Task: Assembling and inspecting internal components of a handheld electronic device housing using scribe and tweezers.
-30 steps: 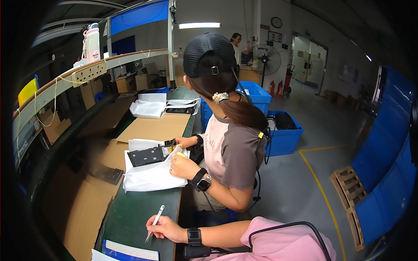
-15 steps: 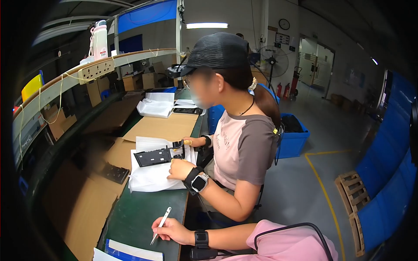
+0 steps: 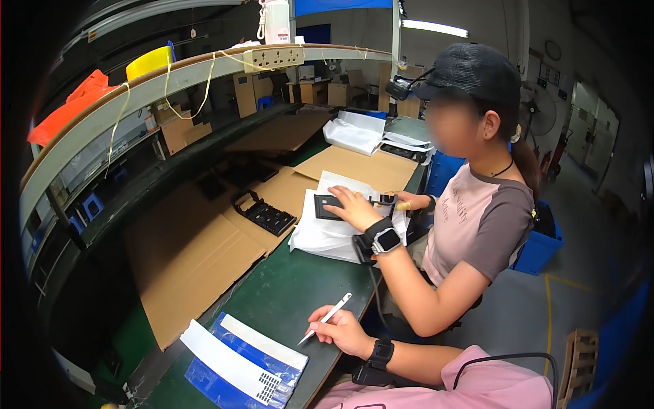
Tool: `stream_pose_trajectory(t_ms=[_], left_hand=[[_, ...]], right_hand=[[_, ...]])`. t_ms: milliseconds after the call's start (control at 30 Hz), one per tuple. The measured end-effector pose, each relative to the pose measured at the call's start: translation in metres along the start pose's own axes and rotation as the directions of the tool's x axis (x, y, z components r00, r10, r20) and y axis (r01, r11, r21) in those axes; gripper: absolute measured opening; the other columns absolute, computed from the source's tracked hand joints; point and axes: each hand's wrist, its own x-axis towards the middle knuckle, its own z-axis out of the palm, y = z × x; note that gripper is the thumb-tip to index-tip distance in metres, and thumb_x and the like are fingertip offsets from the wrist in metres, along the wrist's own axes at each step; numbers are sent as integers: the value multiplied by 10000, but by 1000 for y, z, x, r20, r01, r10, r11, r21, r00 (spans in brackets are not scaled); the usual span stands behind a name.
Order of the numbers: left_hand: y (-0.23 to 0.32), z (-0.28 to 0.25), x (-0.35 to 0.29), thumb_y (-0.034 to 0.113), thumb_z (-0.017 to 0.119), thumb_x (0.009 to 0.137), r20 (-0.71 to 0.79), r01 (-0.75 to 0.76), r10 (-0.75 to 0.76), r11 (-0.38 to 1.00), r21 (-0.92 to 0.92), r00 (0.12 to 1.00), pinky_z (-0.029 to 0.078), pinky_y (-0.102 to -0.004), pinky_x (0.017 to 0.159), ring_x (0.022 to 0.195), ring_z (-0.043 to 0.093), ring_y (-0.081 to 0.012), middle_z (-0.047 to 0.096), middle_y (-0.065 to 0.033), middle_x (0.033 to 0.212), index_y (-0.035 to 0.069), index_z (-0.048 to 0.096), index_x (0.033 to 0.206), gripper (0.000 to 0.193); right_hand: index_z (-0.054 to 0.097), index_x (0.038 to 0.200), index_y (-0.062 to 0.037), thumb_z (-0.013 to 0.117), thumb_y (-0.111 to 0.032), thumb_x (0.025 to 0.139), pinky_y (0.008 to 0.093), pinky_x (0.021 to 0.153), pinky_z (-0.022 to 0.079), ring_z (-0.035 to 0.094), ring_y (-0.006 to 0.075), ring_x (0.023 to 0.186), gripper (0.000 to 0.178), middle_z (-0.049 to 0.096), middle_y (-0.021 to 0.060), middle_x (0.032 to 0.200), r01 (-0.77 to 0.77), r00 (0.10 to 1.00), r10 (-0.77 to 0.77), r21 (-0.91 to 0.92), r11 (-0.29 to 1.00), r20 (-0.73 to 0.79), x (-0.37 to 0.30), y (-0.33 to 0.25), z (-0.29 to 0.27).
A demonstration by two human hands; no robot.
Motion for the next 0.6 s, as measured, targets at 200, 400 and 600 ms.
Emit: stream_pose_trajectory(t_ms=[200,400,600], left_hand=[[-104,29,110,84,582,738,-87,134,-106,887,442,991,387,-201,553,643,488,-96,548,-34,787,-5,546,967,249],[-249,57,266,40,613,729,47,72,-196,556,828,979,431,-270,636,732,560,-166,602,-83,814,-29,589,906,191],[-394,68,366,77,612,744,-238,376,-316,507,776,918,410,-304,595,664,549,-160,594,-102,713,-57,580,817,155]], right_hand=[[534,970,-17,551,-100,848,159,503,391,504,47,602,148,629,58,835,38,999,-38,-39,999,11,-1,-1,-1],[534,926,-55,563,-139,843,168,513,395,491,41,587,122,566,-7,753,85,996,-83,-80,993,29,-5,4,3],[572,830,-57,615,-139,778,236,502,436,551,81,534,106,585,21,626,180,972,-213,-270,946,-98,-25,-16,17]])
